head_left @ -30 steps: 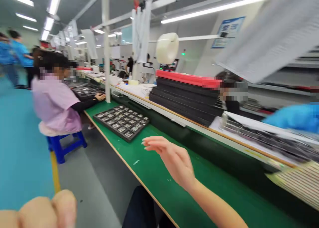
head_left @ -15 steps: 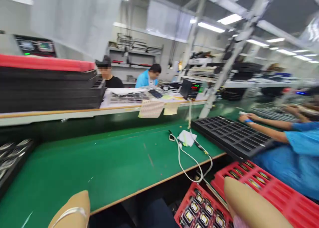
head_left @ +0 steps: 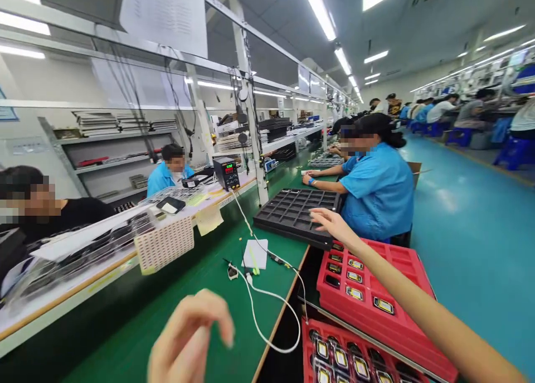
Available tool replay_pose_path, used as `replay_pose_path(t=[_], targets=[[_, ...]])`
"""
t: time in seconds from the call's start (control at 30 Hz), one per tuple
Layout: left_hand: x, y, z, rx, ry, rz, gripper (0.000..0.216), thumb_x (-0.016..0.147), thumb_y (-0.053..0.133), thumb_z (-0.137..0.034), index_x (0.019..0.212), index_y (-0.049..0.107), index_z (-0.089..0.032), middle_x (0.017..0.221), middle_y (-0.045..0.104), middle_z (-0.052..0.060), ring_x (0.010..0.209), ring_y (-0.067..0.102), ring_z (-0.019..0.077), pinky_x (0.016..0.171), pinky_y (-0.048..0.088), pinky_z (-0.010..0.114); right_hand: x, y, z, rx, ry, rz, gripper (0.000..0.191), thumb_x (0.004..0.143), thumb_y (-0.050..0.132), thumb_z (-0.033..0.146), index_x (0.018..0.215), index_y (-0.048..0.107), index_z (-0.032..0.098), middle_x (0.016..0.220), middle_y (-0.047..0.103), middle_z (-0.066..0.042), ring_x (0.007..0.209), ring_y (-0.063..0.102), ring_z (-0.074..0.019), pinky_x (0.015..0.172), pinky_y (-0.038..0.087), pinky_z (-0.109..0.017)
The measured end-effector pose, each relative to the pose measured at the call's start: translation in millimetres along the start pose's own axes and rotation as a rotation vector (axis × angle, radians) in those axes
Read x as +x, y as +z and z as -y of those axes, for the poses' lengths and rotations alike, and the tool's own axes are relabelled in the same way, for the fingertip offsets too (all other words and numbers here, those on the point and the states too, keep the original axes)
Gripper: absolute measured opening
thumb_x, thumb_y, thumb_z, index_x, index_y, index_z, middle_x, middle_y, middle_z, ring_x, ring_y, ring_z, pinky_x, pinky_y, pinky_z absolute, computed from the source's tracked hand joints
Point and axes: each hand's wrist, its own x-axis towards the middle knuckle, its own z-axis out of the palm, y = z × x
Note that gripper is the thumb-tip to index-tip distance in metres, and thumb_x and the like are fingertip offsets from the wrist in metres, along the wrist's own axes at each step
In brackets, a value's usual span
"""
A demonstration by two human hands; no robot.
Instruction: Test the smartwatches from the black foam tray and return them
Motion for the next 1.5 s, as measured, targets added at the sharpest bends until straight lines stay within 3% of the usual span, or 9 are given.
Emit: replay_pose_path(t=[0.07,0.13,0.17,0.2,0.37,0.57,0.97,1.33,1.5], targets=[[40.7,24.3,44.1,-0.047,-0.301,0.124,0.027,0.075,0.070,-0.036,0.091,0.062,-0.016,0.079,0.065,0.008,0.062,0.058,0.0167,0.060,0.048,0.029,28.4,-23.8,-37.7,0.011,0.134,-0.105,0.023,0.092,0.058,0.029,0.110,0.060,0.015,0.108,0.061,-0.008,0.091,0.062,-0.0204,0.075,0.055,-0.037],[78.9,47.9,94.7,-0.053,-0.483,0.158,0.025,0.076,0.068,-0.028,0.095,0.061,-0.013,0.076,0.066,0.009,0.061,0.059,0.0162,0.054,0.045,0.024,42.6,-45.0,-72.6,0.030,0.251,-0.169,0.027,0.093,0.056,0.029,0.117,0.056,0.015,0.115,0.058,-0.009,0.094,0.061,-0.0209,0.079,0.053,-0.040],[95.5,58.4,120.9,-0.105,-0.736,0.150,0.024,0.075,0.068,-0.022,0.095,0.060,-0.013,0.080,0.067,0.010,0.065,0.062,0.0165,0.056,0.046,0.023,46.0,-53.5,-88.2,0.040,0.308,-0.190,0.029,0.093,0.056,0.030,0.118,0.055,0.016,0.117,0.057,-0.009,0.096,0.061,-0.0215,0.080,0.053,-0.041],[109.9,67.7,146.7,-0.115,-0.840,0.140,0.021,0.078,0.064,-0.020,0.096,0.059,-0.011,0.082,0.067,0.012,0.067,0.063,0.0170,0.056,0.047,0.023,48.3,-60.5,-102.5,0.050,0.365,-0.207,0.029,0.093,0.056,0.030,0.119,0.055,0.016,0.118,0.057,-0.009,0.097,0.060,-0.0221,0.081,0.053,-0.041],[152.2,101.2,255.9,-0.145,-1.033,0.034,0.016,0.092,0.047,-0.021,0.095,0.057,-0.009,0.091,0.065,0.014,0.079,0.065,0.0179,0.068,0.053,0.028,63.8,-74.7,-155.5,0.123,0.588,-0.268,0.030,0.093,0.057,0.030,0.119,0.055,0.015,0.117,0.057,-0.009,0.097,0.060,-0.0225,0.081,0.053,-0.042],[169.7,123.9,327.2,-0.181,-1.134,-0.098,0.027,0.091,0.055,-0.030,0.113,0.055,-0.013,0.107,0.060,0.008,0.087,0.062,0.0184,0.073,0.055,0.035,93.2,-77.4,-182.5,0.239,0.650,-0.301,0.030,0.093,0.057,0.030,0.119,0.055,0.015,0.118,0.057,-0.009,0.098,0.060,-0.0226,0.081,0.053,-0.042],[211.8,158.5,367.9,-0.189,-1.204,-0.244,0.030,0.090,0.057,-0.029,0.116,0.053,-0.014,0.110,0.058,0.009,0.087,0.061,0.0186,0.071,0.055,0.034,168.3,-92.1,-168.8,0.568,0.514,-0.239,0.029,0.093,0.057,0.030,0.118,0.055,0.015,0.117,0.057,-0.009,0.097,0.061,-0.0221,0.080,0.053,-0.041],[245.9,167.3,369.1,-0.177,-1.268,-0.276,0.033,0.090,0.056,-0.033,0.118,0.053,-0.015,0.115,0.056,0.010,0.095,0.060,0.0215,0.079,0.054,0.040,182.8,-106.1,-128.7,0.690,0.432,-0.220,0.028,0.094,0.056,0.030,0.117,0.055,0.015,0.116,0.058,-0.009,0.096,0.061,-0.0215,0.080,0.053,-0.040],[237.8,180.0,358.8,-0.204,-1.212,-0.226,0.029,0.090,0.056,-0.030,0.115,0.054,-0.014,0.111,0.058,0.009,0.091,0.061,0.0198,0.076,0.055,0.038,180.9,-107.4,-112.4,0.689,0.412,-0.195,0.027,0.094,0.056,0.031,0.116,0.056,0.015,0.114,0.059,-0.008,0.093,0.061,-0.0208,0.078,0.054,-0.039]])
